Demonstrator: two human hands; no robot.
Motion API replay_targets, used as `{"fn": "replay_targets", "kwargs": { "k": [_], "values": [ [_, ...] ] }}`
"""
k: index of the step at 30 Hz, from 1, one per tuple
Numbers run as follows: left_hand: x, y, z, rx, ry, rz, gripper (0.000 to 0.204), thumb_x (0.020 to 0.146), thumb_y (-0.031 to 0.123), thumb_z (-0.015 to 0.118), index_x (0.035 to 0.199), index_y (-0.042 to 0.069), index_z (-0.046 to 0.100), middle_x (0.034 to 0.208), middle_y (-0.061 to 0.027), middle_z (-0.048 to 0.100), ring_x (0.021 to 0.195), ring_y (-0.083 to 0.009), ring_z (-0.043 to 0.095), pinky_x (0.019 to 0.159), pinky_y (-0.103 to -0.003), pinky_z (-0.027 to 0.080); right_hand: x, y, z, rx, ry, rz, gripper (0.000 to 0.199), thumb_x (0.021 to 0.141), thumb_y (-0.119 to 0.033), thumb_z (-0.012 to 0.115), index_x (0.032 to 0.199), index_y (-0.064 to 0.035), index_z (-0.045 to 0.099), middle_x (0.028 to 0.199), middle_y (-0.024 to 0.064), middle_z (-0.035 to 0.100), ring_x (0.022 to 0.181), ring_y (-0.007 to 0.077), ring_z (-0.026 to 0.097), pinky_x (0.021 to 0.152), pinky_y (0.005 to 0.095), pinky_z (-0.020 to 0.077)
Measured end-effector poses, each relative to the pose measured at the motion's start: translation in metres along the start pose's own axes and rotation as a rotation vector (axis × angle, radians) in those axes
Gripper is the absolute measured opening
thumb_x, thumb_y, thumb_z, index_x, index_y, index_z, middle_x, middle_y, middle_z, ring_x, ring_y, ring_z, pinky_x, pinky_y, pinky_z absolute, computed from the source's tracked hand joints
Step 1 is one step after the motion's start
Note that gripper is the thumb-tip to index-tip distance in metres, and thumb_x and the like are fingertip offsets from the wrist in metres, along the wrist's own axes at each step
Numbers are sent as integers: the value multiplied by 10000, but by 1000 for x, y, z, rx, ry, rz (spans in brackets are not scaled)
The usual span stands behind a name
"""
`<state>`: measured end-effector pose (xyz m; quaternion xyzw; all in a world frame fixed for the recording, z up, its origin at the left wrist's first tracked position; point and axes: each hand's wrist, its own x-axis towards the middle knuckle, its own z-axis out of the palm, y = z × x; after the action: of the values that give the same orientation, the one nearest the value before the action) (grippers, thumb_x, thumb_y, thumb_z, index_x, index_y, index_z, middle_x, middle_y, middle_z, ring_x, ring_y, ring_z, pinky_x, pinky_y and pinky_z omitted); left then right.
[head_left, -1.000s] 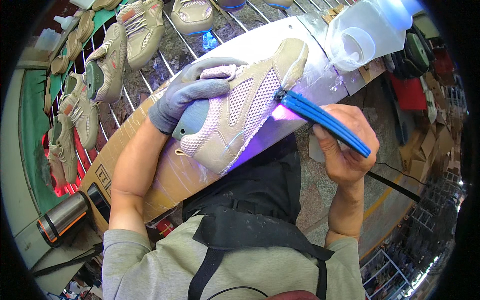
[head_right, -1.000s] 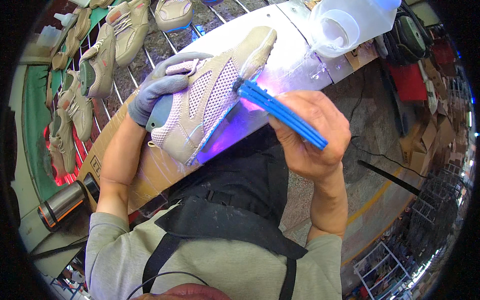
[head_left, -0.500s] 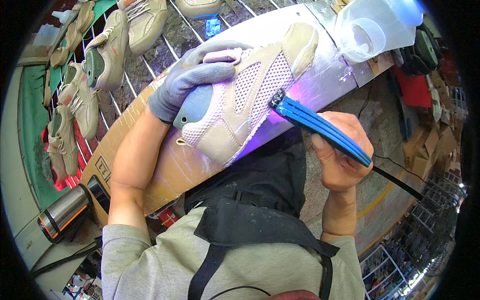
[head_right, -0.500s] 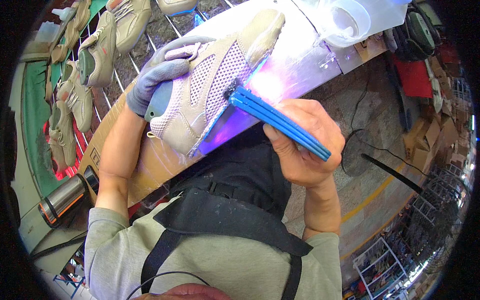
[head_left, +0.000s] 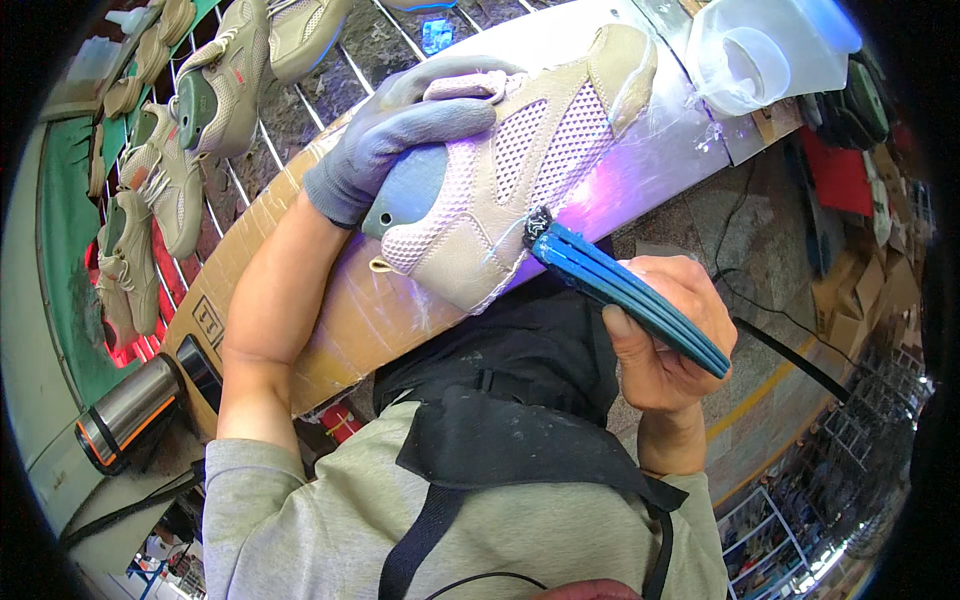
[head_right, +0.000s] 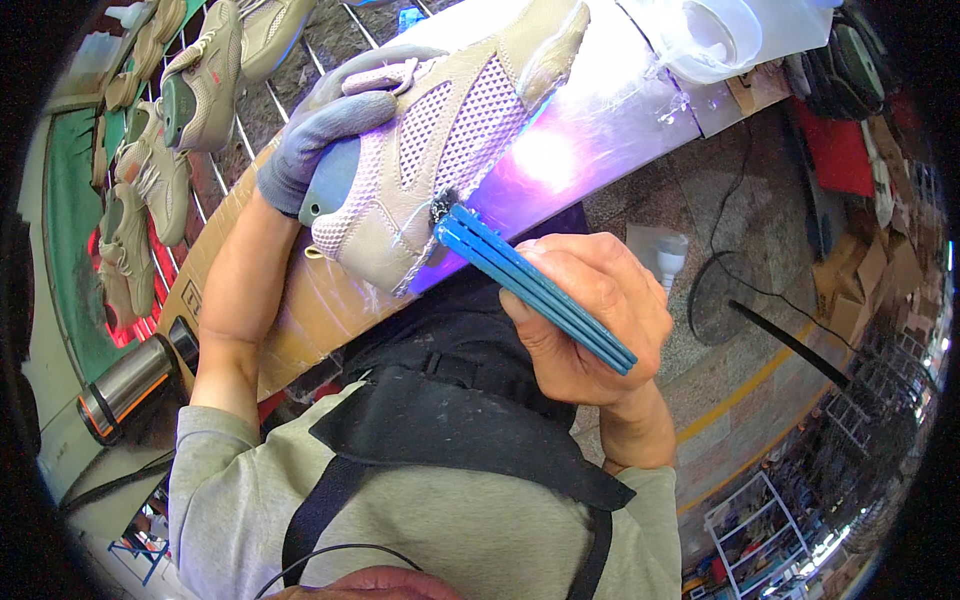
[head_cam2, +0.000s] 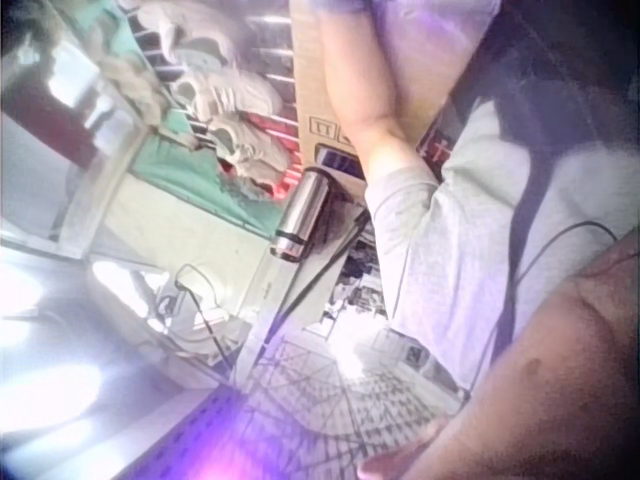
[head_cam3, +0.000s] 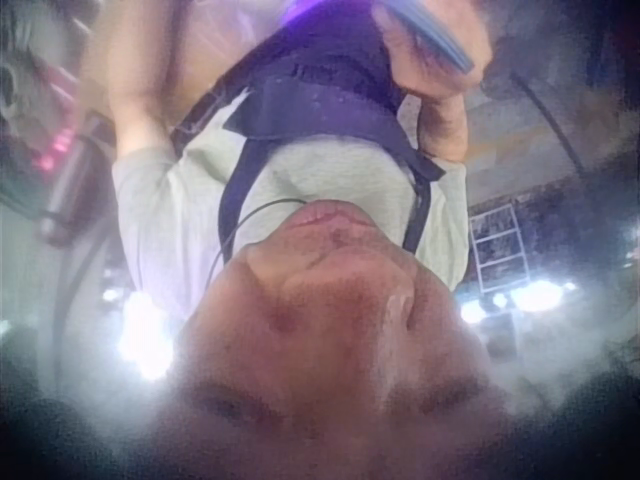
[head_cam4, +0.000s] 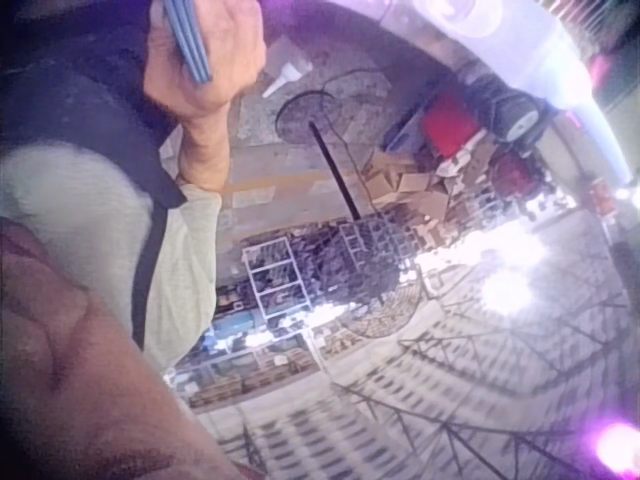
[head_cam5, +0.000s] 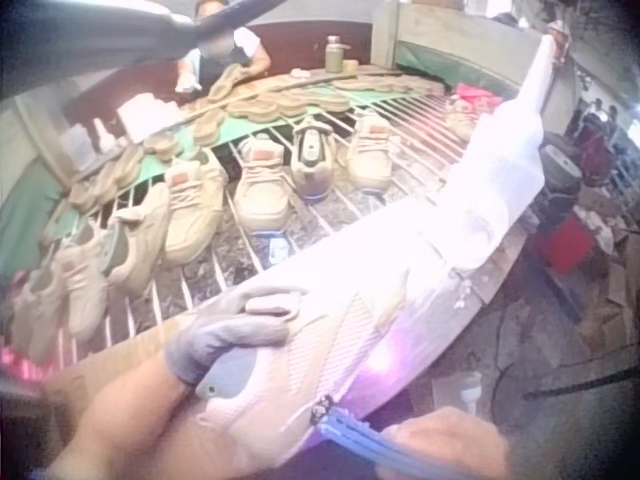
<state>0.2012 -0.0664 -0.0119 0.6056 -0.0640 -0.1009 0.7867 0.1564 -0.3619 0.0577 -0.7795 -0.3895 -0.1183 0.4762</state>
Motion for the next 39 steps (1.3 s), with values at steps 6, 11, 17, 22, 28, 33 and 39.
{"fn": "replay_targets", "kwargs": {
  "k": [6,11,17,22,28,33,39],
  "values": [
    [-1,0,-3,37,-24,18,621,872,208,713,1416,-35,539,1326,-171,652,1199,-228,662,1049,-341,519,7,-7,0,-19,-46,-65,302,769,-7,833,1038,31,700,881,175,719,707,267,709,601,320,551],
    [-2,-1,2,11,-37,54,594,893,210,703,1413,-31,545,1313,-155,660,1190,-212,663,1044,-322,515,9,-16,-4,-94,-156,-92,258,831,-70,811,1055,-3,703,927,171,726,754,258,731,648,315,573],
    [-6,-4,-2,-12,-50,44,511,902,196,703,1358,-11,603,1337,-152,640,1223,-209,632,1050,-323,496,17,-21,-7,-95,-261,-180,299,736,-5,764,1019,57,692,891,166,713,714,274,706,566,335,548],
    [-5,2,-4,69,-19,67,588,875,232,696,1390,-21,569,1286,-137,664,1187,-190,642,1044,-308,492,27,6,-19,43,-176,-86,245,795,-5,783,1021,50,704,888,154,713,726,267,694,635,344,546],
    [-15,20,10,-228,67,-103,779,744,309,737,1404,-53,537,1329,-165,632,1237,-241,616,1107,-340,451,35,70,-88,-81,262,504,183,955,-132,743,1053,17,699,919,49,711,773,110,653,673,248,534],
    [-16,15,-5,-275,35,-99,828,665,193,775,1419,-39,528,1326,-132,634,1207,-211,637,1067,-340,493,99,113,-118,-334,312,394,205,946,-188,741,992,12,735,808,9,700,666,61,600,601,238,487],
    [-19,15,2,-546,79,-70,795,761,239,798,1432,-60,495,1355,-182,620,1243,-271,633,1113,-395,482,125,151,-104,-654,-31,265,200,943,-173,742,993,21,739,778,-20,675,672,67,542,629,255,463]
  ]
}}
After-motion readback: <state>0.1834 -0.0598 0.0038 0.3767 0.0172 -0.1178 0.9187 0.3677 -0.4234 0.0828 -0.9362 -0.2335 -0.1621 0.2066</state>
